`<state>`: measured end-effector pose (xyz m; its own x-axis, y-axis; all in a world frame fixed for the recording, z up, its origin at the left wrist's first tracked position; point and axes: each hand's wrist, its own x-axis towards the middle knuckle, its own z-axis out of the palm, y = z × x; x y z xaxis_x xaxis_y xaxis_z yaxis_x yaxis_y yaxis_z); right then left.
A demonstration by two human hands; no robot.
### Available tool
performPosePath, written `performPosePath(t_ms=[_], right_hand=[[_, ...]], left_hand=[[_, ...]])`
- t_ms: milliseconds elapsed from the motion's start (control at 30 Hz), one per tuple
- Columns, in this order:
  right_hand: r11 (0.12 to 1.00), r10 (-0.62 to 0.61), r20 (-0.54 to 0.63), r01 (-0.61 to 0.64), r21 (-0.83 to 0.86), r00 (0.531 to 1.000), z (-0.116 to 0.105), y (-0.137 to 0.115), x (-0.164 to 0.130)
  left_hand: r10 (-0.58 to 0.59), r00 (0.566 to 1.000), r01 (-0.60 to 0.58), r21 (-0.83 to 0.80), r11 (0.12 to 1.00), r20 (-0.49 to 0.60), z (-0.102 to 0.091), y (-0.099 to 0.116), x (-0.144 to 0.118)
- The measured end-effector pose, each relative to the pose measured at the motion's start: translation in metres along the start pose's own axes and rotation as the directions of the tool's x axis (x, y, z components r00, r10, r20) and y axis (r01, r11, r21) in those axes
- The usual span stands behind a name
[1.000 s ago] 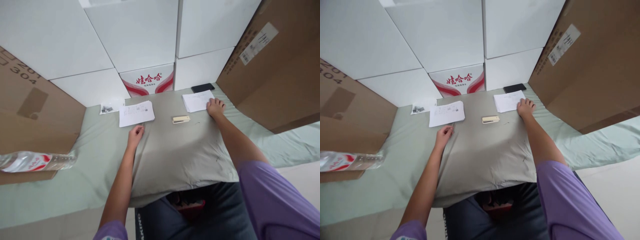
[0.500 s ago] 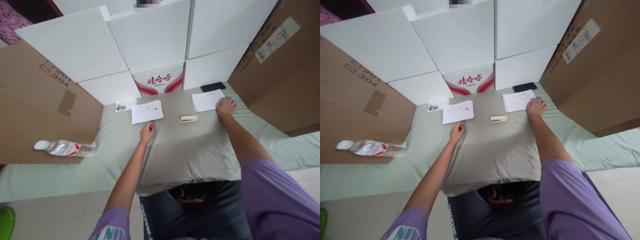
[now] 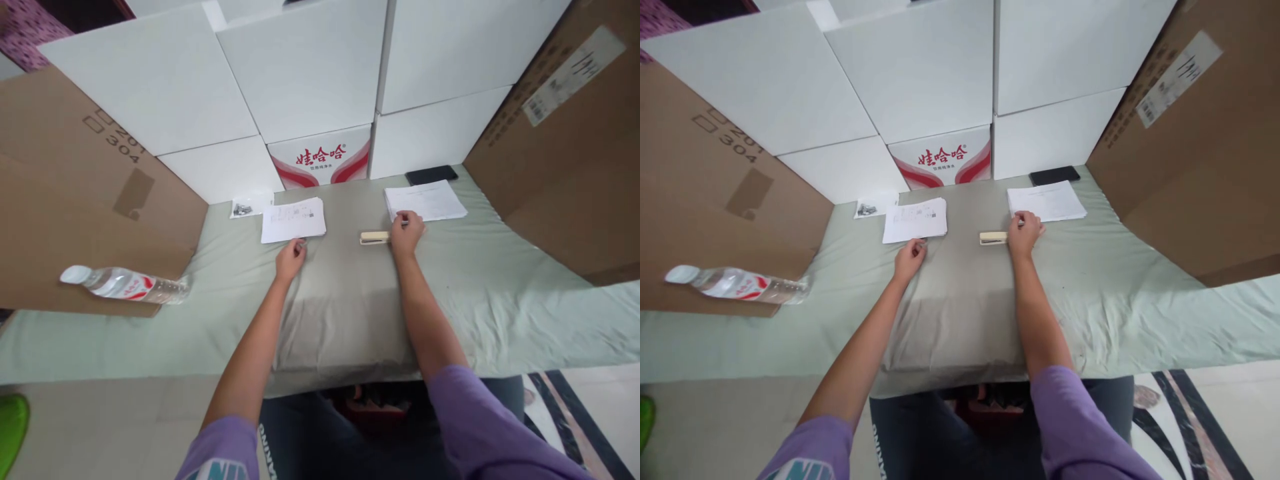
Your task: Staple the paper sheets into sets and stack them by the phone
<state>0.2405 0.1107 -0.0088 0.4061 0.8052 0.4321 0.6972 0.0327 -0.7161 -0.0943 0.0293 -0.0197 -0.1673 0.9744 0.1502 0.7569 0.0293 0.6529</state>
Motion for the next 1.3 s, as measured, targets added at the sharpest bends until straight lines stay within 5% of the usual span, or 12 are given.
performPosePath(t_ms=[233, 400, 500, 1000, 1067, 1133, 1233, 1300], right_hand=[[0.984, -0.174, 0.126, 0.176, -0.006, 0.977, 0.009, 0.007, 0.002], [0.983, -0.180, 0.106, 0.181, -0.003, 0.978, 0.011, 0.008, 0.003], [0.987, -0.161, 0.103, 0.162, 0.000, 0.982, 0.011, 0.008, 0.004], [0.984, -0.120, 0.043, 0.113, 0.140, 0.992, 0.016, 0.015, 0.008], [0.978, -0.121, 0.022, 0.115, 0.177, 0.992, 0.018, 0.018, 0.009], [0.970, -0.116, -0.001, 0.114, 0.217, 0.993, 0.020, 0.019, 0.010], [0.950, -0.108, -0.029, 0.112, 0.292, 0.994, 0.021, 0.019, 0.010], [0.937, -0.099, -0.035, 0.105, 0.332, 0.994, 0.021, 0.019, 0.010]], left_hand=[[0.100, 0.972, -0.061, 0.181, 0.981, -0.212, -0.003, 0.004, 0.003], [0.266, 0.964, -0.254, 0.331, 0.909, 0.009, -0.005, 0.015, 0.028], [0.240, 0.967, -0.255, 0.279, 0.926, 0.085, 0.001, 0.012, 0.035], [0.194, 0.981, -0.189, 0.193, 0.963, -0.011, 0.001, 0.010, 0.033], [0.132, 0.982, -0.099, 0.234, 0.967, -0.132, -0.003, 0.007, 0.032], [-0.018, 0.948, 0.111, 0.278, 0.954, -0.318, -0.008, 0.003, 0.031], [-0.297, 0.794, 0.484, 0.256, 0.837, -0.530, -0.017, -0.003, 0.029], [-0.410, 0.733, 0.597, 0.224, 0.770, -0.543, -0.021, -0.007, 0.029]])
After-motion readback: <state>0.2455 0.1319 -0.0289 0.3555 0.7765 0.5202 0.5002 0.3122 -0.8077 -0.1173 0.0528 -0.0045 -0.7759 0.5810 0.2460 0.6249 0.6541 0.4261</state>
